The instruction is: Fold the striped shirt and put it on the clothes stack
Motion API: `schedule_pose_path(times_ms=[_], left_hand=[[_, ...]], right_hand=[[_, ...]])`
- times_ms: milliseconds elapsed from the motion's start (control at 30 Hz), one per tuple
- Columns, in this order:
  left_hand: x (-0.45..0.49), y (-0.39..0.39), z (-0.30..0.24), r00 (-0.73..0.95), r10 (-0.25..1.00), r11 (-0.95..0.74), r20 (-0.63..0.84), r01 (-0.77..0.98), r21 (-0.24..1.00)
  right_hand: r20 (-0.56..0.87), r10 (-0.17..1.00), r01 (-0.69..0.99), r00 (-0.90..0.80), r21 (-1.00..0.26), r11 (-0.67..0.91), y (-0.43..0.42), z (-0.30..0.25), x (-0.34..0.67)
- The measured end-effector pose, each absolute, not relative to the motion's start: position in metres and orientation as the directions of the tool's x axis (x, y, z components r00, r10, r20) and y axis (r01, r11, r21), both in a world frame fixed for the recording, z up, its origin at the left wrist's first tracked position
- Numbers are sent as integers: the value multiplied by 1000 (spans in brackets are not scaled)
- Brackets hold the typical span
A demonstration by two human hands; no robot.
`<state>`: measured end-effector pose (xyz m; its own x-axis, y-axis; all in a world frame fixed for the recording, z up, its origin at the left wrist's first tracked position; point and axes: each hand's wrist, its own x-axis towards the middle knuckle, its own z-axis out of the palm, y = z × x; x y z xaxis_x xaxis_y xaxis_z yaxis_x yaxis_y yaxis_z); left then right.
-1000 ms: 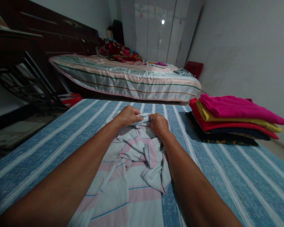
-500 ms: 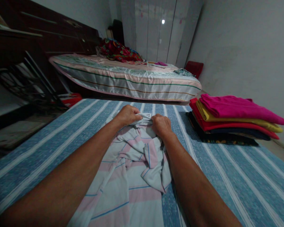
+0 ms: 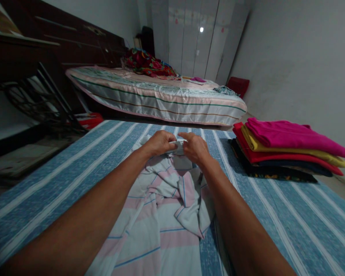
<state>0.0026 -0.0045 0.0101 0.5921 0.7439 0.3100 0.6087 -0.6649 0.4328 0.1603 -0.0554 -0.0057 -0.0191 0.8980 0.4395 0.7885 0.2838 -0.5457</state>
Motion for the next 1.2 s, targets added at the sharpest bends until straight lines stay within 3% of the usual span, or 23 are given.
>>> schedule_pose_path(times_ms=[133, 267, 433, 533, 733, 967, 1200], left_hand=[[3, -6, 10, 605, 710, -704, 361, 592, 392], [3, -8, 11, 581, 715, -700, 389, 595, 396], [5, -13, 14, 566, 734, -677, 375, 648, 348], [6, -17, 16, 561, 747, -662, 357, 671, 332], [3, -15, 19, 600, 737, -675, 311, 675, 299], [-6, -8, 26, 681, 715, -697, 157, 676, 241], [-4, -11, 30, 656, 744, -667, 123, 736, 113]], right_hand=[[443, 888, 571, -125, -700, 430, -49, -5, 153], [447, 873, 566, -196, -676, 473, -44, -12, 156], [472, 863, 507, -181, -706, 493, -37, -21, 161], [442, 878, 554, -183, -692, 463, -34, -21, 162], [435, 880, 786, -190, -470, 402, -41, -13, 161], [384, 903, 898, -196, -300, 322, -50, -4, 158], [341, 922, 980, -181, -20, 199, -59, 5, 153]])
